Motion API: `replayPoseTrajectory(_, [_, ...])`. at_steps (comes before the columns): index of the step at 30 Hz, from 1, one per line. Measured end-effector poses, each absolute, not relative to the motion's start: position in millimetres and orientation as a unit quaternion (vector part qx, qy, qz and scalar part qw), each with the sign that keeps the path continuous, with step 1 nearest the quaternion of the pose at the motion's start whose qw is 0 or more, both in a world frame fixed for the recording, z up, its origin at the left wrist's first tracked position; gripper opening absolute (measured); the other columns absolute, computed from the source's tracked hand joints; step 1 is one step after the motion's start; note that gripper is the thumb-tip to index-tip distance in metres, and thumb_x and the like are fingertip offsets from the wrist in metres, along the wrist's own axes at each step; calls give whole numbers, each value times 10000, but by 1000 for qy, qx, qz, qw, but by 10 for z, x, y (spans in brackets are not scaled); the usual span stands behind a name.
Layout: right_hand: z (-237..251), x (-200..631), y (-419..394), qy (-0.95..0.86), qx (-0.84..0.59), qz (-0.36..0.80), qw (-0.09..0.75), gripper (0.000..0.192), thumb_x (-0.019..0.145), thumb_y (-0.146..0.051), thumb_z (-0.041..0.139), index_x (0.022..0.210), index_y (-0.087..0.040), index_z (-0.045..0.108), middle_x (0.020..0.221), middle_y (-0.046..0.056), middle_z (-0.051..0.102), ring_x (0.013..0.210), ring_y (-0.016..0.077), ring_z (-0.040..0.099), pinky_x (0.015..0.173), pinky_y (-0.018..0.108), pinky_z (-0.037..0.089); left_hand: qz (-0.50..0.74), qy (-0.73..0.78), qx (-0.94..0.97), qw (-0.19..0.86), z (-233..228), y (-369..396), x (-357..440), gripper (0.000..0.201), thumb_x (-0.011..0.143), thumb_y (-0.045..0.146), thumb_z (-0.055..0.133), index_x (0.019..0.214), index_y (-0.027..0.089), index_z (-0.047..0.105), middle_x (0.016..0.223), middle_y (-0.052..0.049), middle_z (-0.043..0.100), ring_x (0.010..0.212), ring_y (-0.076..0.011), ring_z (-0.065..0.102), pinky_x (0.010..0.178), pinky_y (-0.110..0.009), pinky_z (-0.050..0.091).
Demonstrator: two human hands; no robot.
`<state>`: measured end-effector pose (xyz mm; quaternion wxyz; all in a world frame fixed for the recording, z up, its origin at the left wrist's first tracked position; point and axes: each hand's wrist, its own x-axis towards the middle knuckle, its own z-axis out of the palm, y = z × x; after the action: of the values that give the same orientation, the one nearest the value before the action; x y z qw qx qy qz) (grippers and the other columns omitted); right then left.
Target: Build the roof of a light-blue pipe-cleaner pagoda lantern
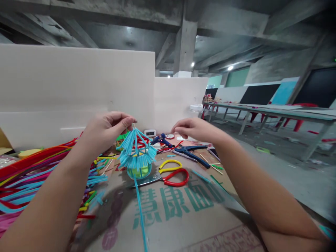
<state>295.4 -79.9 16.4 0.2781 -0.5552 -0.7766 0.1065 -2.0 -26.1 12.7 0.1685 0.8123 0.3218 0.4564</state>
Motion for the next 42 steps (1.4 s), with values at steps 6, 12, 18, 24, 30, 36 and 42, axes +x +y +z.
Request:
replayPoseTrajectory(6, [11, 2598, -865, -779, -387, 284, 403, 481, 889, -282, 621, 1359, -241, 527, 1357, 87, 595, 868, 124, 673, 780, 263, 549, 476, 272, 808, 215, 142, -383, 45, 309, 878, 522, 609, 879, 241, 736, 709, -6, 654, 648, -130, 568, 555, -227, 439])
replayPoseTrajectory(12, [-223, 2163, -967, -823, -263, 444, 239, 600, 912, -256, 618, 1468, -209, 398, 1158, 101, 683, 832, 114, 665, 750, 250, 533, 519, 243, 782, 246, 211, -597, 74, 260, 878, 494, 634, 843, 256, 734, 687, -7, 649, 626, -130, 595, 556, -232, 469])
replayPoseTrajectory(18, [-119, 2642, -714, -856, -402, 283, 158, 281, 946, -323, 525, 1007, -119, 709, 751, 20, 663, 687, 116, 613, 672, 240, 480, 549, 235, 766, 237, 219, -469, 14, 210, 889, 438, 639, 849, 259, 741, 706, -4, 644, 624, -116, 552, 574, -226, 439])
replayPoseTrajectory(24, [-46, 2960, -550, -792, -511, 208, 261, 320, 934, -379, 529, 1013, -128, 711, 652, -6, 626, 633, 116, 585, 651, 242, 456, 492, 297, 794, 200, 163, -357, -15, 274, 884, 481, 621, 930, 248, 758, 768, -27, 677, 663, -130, 559, 543, -222, 415])
replayPoseTrajectory(30, [30, 2589, -854, -772, -349, 223, 482, 325, 963, -398, 527, 1083, -147, 694, 799, 29, 706, 785, 130, 675, 804, 288, 527, 375, 299, 840, 253, 53, -418, 255, 370, 896, 428, 557, 1134, 194, 717, 845, -55, 701, 712, -150, 596, 585, -233, 459])
replayPoseTrajectory(36, [100, 2553, -983, -803, -312, 245, 444, 354, 938, -419, 565, 1145, -160, 691, 1004, 65, 719, 761, 123, 675, 753, 293, 549, 283, 251, 869, 319, 59, -541, 325, 319, 861, 479, 595, 862, 181, 710, 635, 2, 562, 557, -106, 481, 490, -210, 364])
replayPoseTrajectory(42, [-136, 3132, -479, -768, -636, 54, 62, 313, 919, -381, 521, 1023, -173, 730, 874, 60, 729, 748, 145, 655, 657, 240, 453, 411, 328, 822, 220, 309, -551, -34, 323, 914, 491, 533, 902, 200, 672, 551, 34, 387, 449, -80, 318, 419, -220, 208])
